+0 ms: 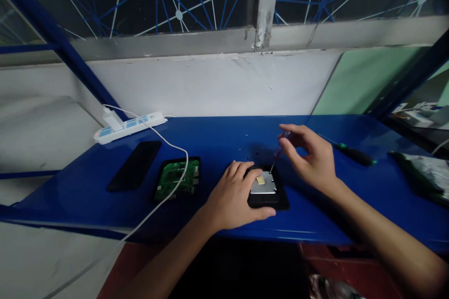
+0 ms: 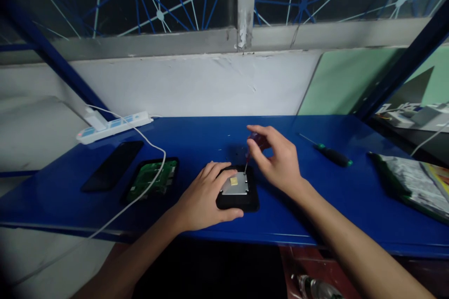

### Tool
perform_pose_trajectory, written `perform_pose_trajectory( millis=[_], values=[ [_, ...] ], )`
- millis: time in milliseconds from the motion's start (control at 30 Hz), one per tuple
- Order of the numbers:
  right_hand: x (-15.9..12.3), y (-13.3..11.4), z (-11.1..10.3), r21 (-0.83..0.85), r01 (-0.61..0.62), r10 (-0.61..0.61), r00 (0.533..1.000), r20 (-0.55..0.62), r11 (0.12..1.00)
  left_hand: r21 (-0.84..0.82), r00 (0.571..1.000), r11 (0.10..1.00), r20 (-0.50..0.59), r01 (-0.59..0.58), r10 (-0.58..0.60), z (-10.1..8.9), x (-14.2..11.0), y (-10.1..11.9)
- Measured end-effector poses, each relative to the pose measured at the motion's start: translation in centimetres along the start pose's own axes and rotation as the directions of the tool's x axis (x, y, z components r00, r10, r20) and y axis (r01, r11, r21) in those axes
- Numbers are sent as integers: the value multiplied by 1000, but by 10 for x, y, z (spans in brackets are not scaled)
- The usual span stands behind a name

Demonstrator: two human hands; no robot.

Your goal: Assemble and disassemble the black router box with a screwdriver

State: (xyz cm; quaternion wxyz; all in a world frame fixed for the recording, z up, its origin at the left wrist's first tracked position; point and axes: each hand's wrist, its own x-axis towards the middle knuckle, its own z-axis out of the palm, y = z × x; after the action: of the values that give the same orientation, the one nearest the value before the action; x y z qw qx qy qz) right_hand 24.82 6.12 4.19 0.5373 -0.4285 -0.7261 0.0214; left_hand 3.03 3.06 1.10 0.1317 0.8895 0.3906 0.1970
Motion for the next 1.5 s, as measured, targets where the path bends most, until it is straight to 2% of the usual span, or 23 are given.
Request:
perform_pose_trajectory(
  millis=[67,133,300,467,633,1100,1500],
  values=[
    [1,9,1,-11,-88,87,992,-96,996,-4,1000,1000,5,-2,2,0,0,0],
    [2,19,3,-4,-175,173,975,-141,984,-3,1000,1000,10,1,-1,-1,0,0],
    [1,33,8,28,-264,266,959,-102,964,-7,1000,1000,21,8,-8,-1,0,1],
    [-2,34,13,68,-270,275,958,-86,961,-24,1000,999,12,26,-25,1,-2,0],
    [-2,34,14,33,-267,269,961,-71,963,-46,999,998,-3,40,-40,2,-3,-1],
    [5,32,7,149,-235,262,944,-202,960,-35,992,998,-110,60,-63,1,0,-1],
    [4,19,3,248,-274,298,952,-66,929,-24,993,1000,-119,13,-16,-1,-1,2]
  ],
)
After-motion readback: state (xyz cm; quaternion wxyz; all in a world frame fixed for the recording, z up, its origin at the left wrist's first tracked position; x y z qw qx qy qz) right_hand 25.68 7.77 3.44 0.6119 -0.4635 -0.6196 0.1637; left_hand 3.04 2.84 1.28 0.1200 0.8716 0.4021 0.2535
